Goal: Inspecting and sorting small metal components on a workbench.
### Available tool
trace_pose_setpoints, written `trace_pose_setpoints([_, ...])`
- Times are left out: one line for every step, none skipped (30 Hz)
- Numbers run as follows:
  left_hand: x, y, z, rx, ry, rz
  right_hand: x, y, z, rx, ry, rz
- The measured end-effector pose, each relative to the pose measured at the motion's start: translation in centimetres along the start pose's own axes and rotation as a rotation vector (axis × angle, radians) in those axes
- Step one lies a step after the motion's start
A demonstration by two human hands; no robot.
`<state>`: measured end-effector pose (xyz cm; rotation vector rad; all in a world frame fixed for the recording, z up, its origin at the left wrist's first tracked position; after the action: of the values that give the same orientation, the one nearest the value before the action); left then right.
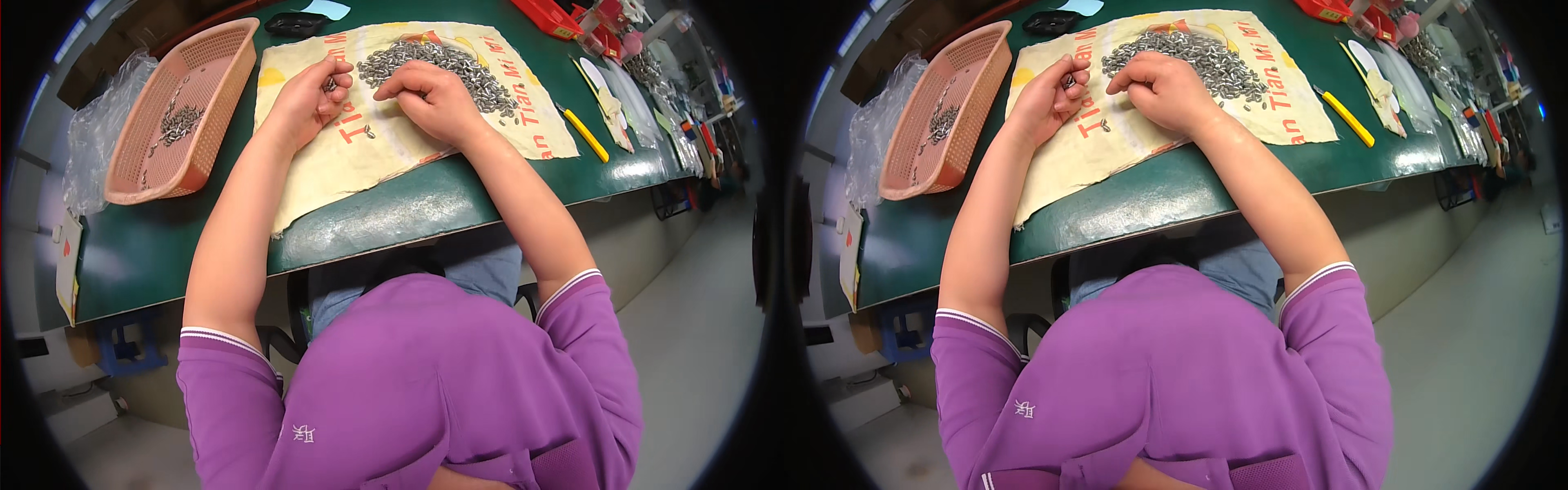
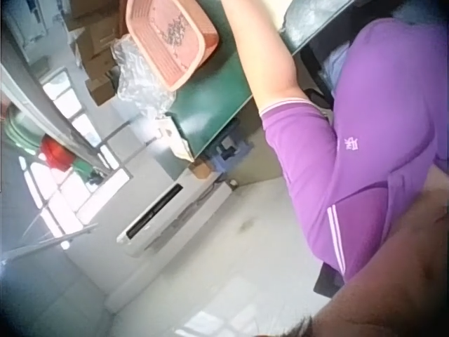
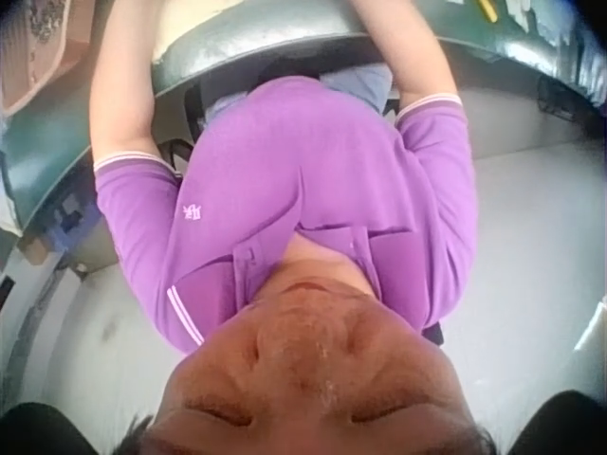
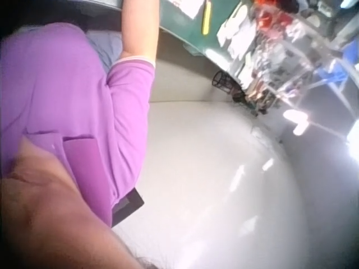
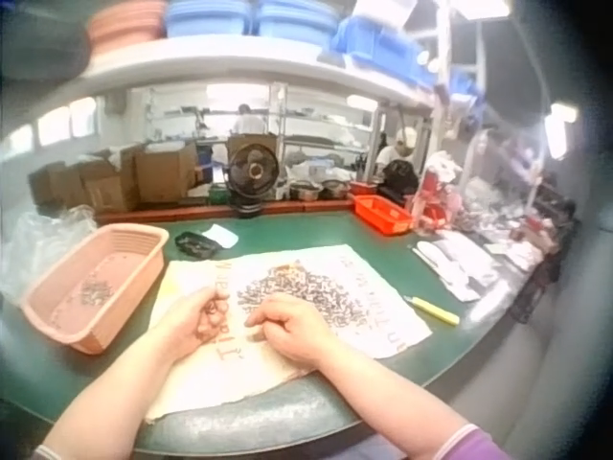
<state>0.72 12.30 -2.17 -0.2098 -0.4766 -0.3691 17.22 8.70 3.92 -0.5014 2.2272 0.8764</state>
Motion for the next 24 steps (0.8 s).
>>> trace_pose_setpoints([0.1,0.0,0.1,0.008,-0.007,0.003,0.0,-0.1,0.1,0.011,0.019,0.004])
trace_pose_setpoints([0.2,-0.1,0.2,-0.001,0.008,-0.003,-0.1,-0.1,0.1,0.02,0.039,0.01])
trace_pose_setpoints([0.1,-0.3,0.1,0.005,0.008,-0.001,0.1,-0.1,-0.1,0.0,0.047,0.003])
trace_pose_setpoints([0.1,-0.4,0.1,0.003,0.018,-0.016,0.2,-0.1,-0.3,-0.019,0.036,0.001])
trace_pose_setpoints([0.2,-0.5,0.2,0.001,0.032,-0.032,0.2,0.0,-0.5,-0.038,0.026,0.001])
trace_pose_setpoints([0.1,-0.5,0.1,-0.01,0.034,-0.017,0.2,-0.2,-0.7,-0.047,0.038,-0.01])
trace_pose_setpoints([0.3,-0.6,0.0,-0.022,0.039,-0.003,0.1,-0.3,-0.9,-0.043,0.04,-0.017])
trace_pose_setpoints([0.2,-0.5,0.0,-0.018,0.011,0.007,0.0,-0.3,-0.9,-0.038,0.043,-0.022])
trace_pose_setpoints([0.4,-0.5,0.0,-0.012,-0.002,0.006,-0.2,-0.4,-0.9,-0.073,0.038,-0.01])
trace_pose_setpoints([0.4,-0.6,0.1,-0.005,-0.012,0.004,-0.2,-0.3,-1.1,-0.099,0.048,-0.002])
trace_pose_setpoints([0.0,-0.5,0.0,-0.002,-0.016,-0.019,-0.3,-0.4,-1.2,-0.125,0.056,0.007])
trace_pose_setpoints([-0.2,-0.6,-0.1,0.007,-0.024,-0.012,-0.2,-0.3,-1.5,-0.15,0.041,0.007])
trace_pose_setpoints([-0.3,-0.9,-0.2,0.018,-0.035,-0.003,0.0,-0.3,-1.4,-0.13,0.053,-0.001])
trace_pose_setpoints([-0.5,-0.9,-0.2,0.02,-0.054,0.005,0.2,-0.2,-1.3,-0.11,0.064,-0.01])
trace_pose_setpoints([-0.1,-1.1,-0.3,0.02,-0.05,0.031,0.4,-0.4,-1.2,-0.09,0.068,-0.031])
trace_pose_setpoints([0.0,-1.2,-0.2,0.021,-0.049,0.058,0.4,-0.5,-1.0,-0.067,0.061,-0.029])
trace_pose_setpoints([0.1,-1.0,-0.2,0.039,-0.033,0.032,0.4,-0.6,-0.9,-0.044,0.053,-0.029])
trace_pose_setpoints([0.2,-1.0,0.0,0.049,-0.033,0.031,0.3,-0.6,-0.8,-0.041,0.029,-0.016])
trace_pose_setpoints([0.3,-1.1,-0.1,0.043,-0.023,0.038,0.3,-0.7,-0.7,-0.024,0.025,-0.01])
trace_pose_setpoints([0.3,-1.2,-0.2,0.037,-0.013,0.045,0.3,-0.8,-0.6,-0.007,0.021,-0.004])
trace_pose_setpoints([0.5,-1.3,-0.1,0.03,-0.004,0.021,0.4,-0.7,-0.2,0.031,0.035,-0.034])
trace_pose_setpoints([0.4,-1.4,-0.1,0.024,-0.01,0.039,0.4,-0.7,-0.1,0.049,0.04,-0.035])
trace_pose_setpoints([0.4,-1.3,-0.1,0.017,-0.014,0.056,0.4,-0.8,0.0,0.069,0.046,-0.035])
trace_pose_setpoints([0.4,-1.2,0.0,0.014,-0.001,0.042,0.4,-0.8,-0.1,0.085,0.024,-0.03])
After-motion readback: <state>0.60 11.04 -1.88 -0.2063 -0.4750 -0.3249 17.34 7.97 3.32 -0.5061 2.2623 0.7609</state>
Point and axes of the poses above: each hand's wrist, its own y-axis towards the middle knuckle, its own x-axis out of the palm, z = x × y, the point moved 8 cm from there along y, towards the middle knuckle, and after that the axes turned 7 degrees about -z, right-handed, at the moved point
